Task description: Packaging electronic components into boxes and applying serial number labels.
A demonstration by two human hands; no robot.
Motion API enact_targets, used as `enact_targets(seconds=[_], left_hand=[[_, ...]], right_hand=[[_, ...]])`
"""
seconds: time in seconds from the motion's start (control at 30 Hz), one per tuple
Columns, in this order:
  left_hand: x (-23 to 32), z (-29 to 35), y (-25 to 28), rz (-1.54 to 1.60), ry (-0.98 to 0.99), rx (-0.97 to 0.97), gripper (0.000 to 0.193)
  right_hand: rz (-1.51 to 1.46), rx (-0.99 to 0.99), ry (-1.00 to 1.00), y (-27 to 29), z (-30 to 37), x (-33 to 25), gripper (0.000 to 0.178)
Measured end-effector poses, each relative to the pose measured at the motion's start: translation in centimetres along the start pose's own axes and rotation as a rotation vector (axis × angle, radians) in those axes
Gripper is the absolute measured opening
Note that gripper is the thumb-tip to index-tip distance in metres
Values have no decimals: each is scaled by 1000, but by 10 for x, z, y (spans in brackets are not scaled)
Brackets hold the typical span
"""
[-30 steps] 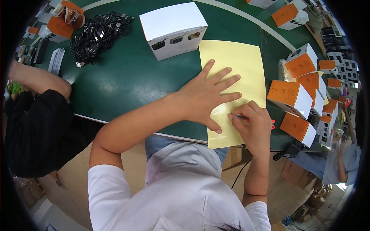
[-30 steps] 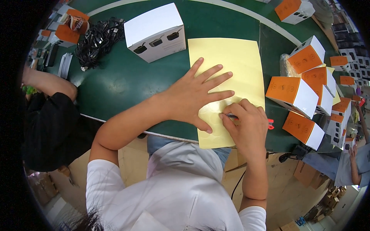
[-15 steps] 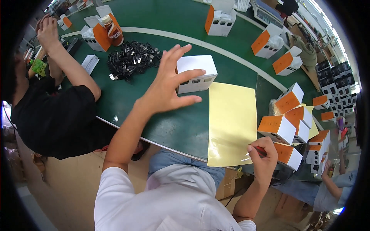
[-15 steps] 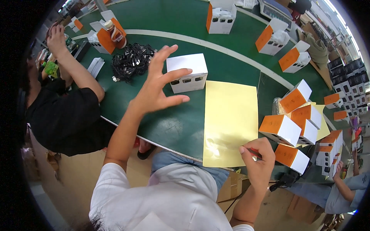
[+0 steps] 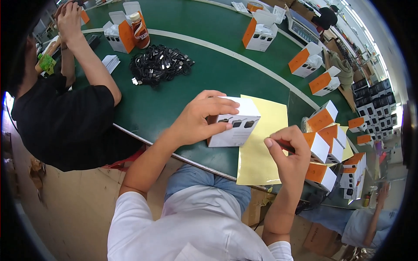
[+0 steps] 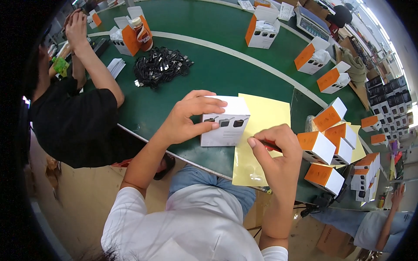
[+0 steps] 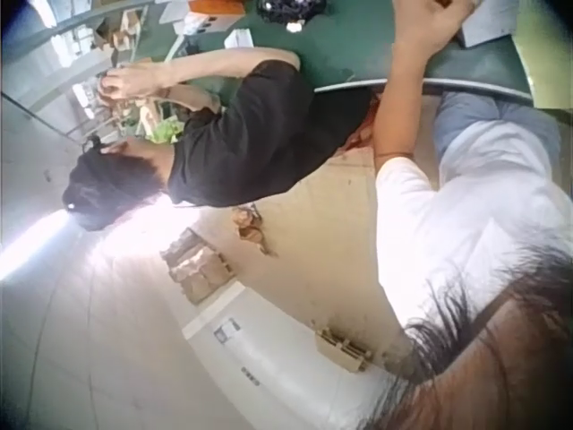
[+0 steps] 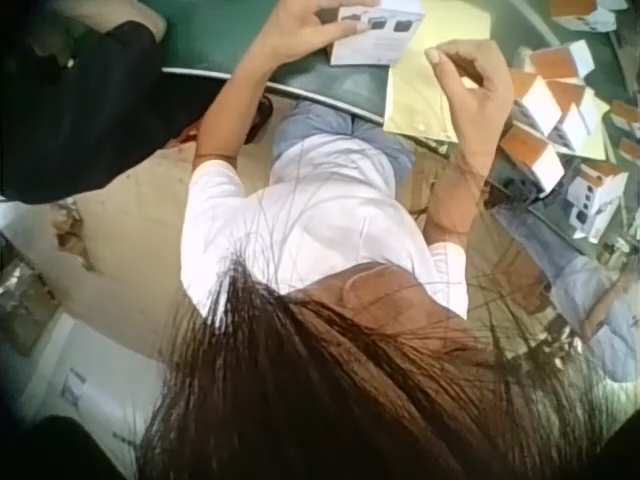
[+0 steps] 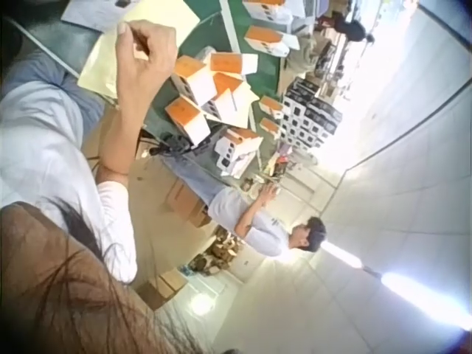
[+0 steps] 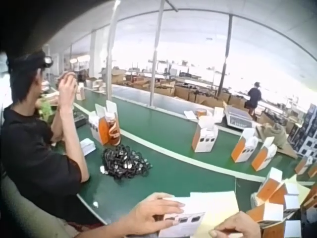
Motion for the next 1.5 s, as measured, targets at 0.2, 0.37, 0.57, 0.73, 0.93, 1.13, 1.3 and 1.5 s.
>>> enact_targets(seconds=[0.2, 0.37, 0.57, 0.73, 0.93, 1.13, 1.3, 1.5], left_hand=[[11, 11, -5, 45, 37, -9, 32], [15, 17, -6, 74, 60, -20, 33], [21, 21, -3, 92, 79, -2, 35], [27, 21, -3, 111, 71, -13, 36], [26, 27, 0, 169, 175, 36, 36], [35, 25, 0, 162, 105, 39, 36], [42, 27, 1, 141, 18, 34, 35], [43, 27, -3, 129, -16, 53, 36]], right_hand=[[51, -57, 45, -23, -10, -6, 12], [170, -52, 35, -33, -13, -4, 11], [510, 10, 176, -39, -5, -26, 10], [754, 114, 346, -40, -3, -31, 14], [351, 76, 251, -30, 10, -28, 21], [314, 47, 357, -44, 12, -21, 25], [235, -66, 160, -32, 4, -3, 25], [285, -26, 313, -33, 13, -11, 25]])
Point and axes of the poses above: each hand's wrist, its own z-axis away from the middle knuckle, its own y-axis out of the back of the hand, x = y × z, the point moved 7 cm from there along -z, towards the middle knuckle, and after that the axes turned 7 degrees about -y, right-handed, at the moved point
